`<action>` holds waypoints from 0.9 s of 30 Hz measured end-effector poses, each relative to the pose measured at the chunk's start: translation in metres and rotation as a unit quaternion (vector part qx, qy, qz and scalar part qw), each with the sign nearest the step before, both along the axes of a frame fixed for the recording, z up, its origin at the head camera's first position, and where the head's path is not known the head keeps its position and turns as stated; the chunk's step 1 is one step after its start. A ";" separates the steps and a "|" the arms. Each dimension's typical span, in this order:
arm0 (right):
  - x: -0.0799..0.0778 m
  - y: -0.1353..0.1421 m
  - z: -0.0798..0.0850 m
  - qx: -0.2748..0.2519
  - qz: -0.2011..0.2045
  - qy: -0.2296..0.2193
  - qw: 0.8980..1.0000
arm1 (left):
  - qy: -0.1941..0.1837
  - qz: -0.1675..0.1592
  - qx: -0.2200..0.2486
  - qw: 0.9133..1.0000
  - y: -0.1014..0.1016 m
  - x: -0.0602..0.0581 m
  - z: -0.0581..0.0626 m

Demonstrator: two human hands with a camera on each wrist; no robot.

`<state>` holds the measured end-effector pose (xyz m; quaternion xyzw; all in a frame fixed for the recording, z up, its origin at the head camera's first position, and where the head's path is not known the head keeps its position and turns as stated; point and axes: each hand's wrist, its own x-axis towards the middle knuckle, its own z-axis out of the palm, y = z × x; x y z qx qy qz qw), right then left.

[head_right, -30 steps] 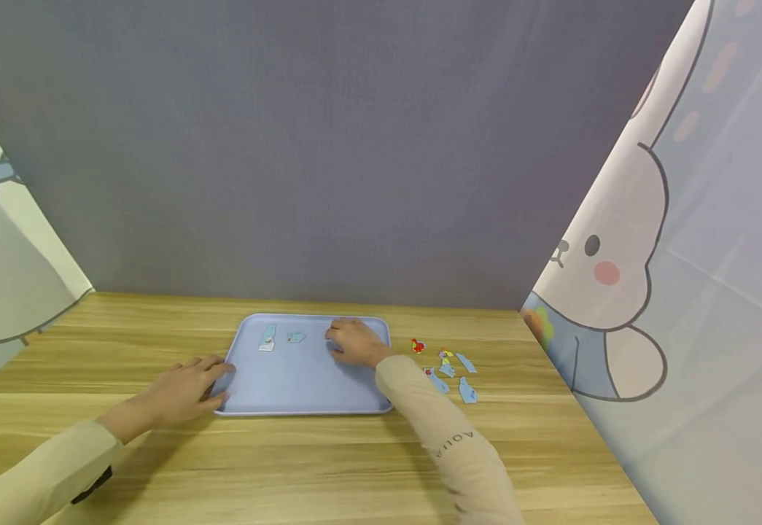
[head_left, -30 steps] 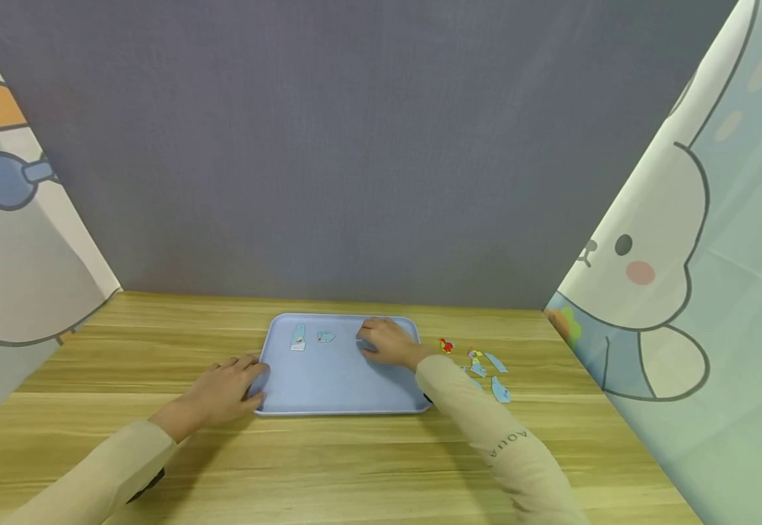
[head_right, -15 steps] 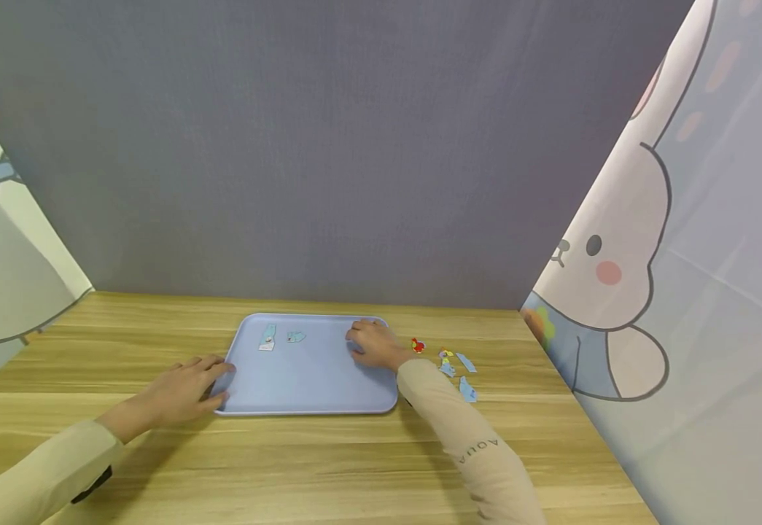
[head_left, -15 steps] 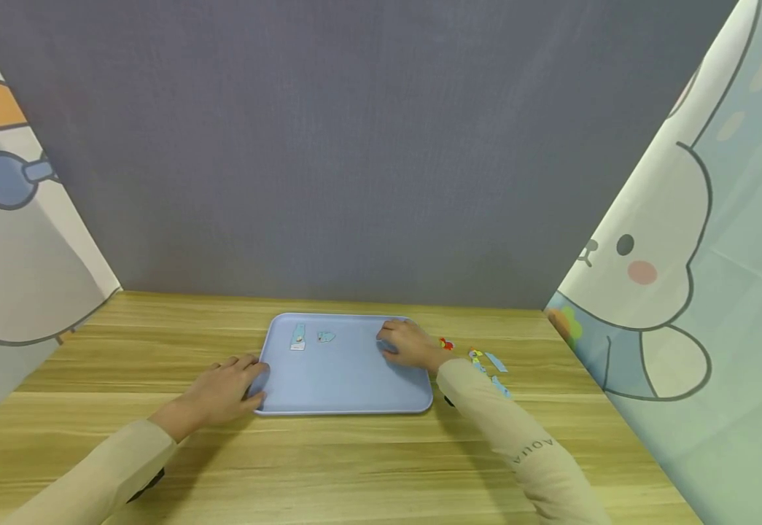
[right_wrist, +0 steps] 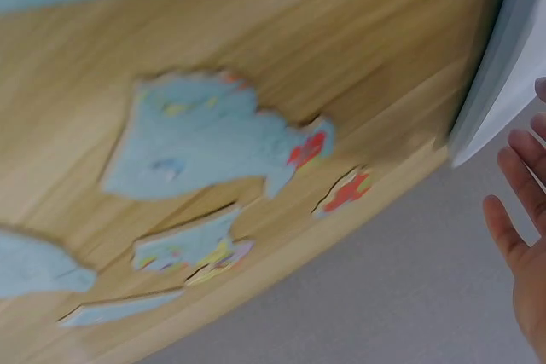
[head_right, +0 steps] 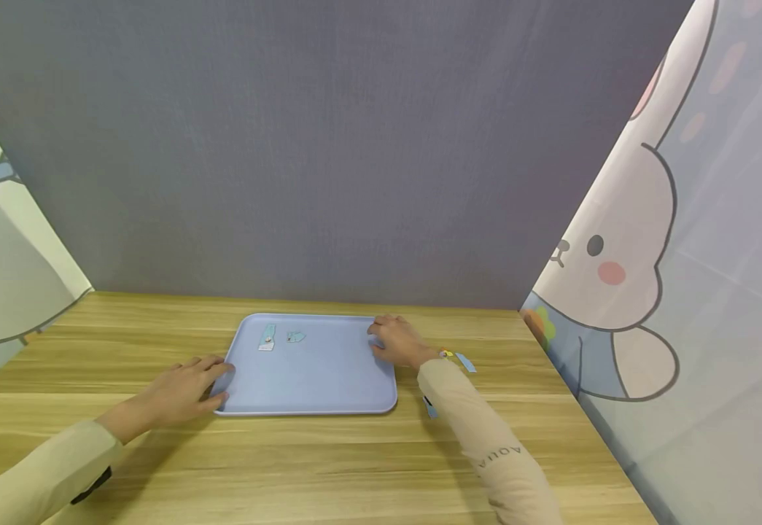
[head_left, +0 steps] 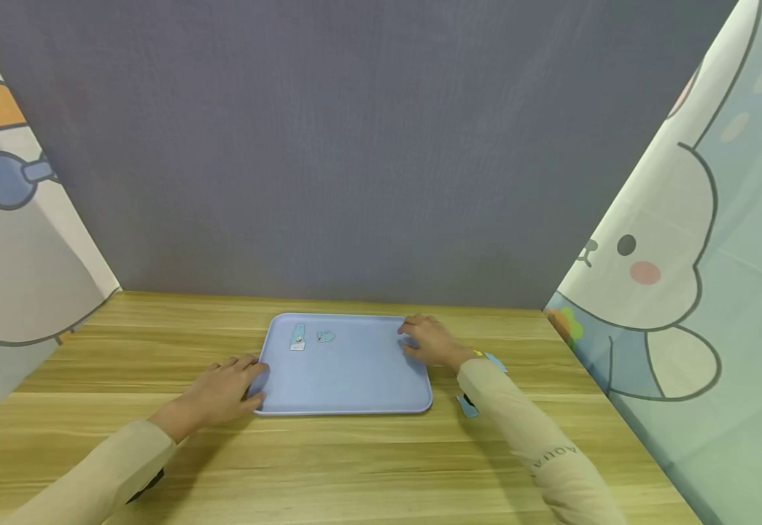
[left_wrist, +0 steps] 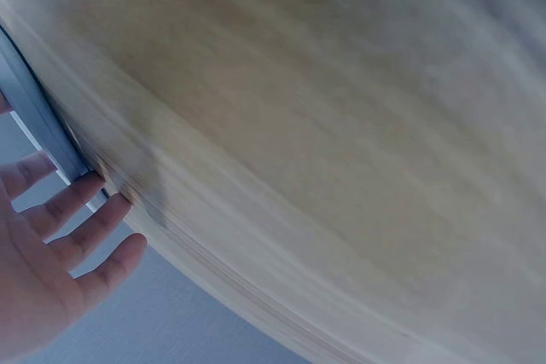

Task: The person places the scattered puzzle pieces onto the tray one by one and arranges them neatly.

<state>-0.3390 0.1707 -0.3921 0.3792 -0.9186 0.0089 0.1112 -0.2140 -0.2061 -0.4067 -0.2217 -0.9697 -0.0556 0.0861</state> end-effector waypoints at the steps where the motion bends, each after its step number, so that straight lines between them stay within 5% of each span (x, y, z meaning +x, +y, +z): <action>1: 0.000 0.002 0.000 -0.004 -0.006 -0.004 1.000 | 0.000 0.000 0.000 1.000 0.000 0.000 0.000; 27: 0.003 0.059 -0.008 -0.035 -0.047 0.021 0.998 | 0.017 -0.005 -0.005 1.000 -0.002 -0.002 -0.007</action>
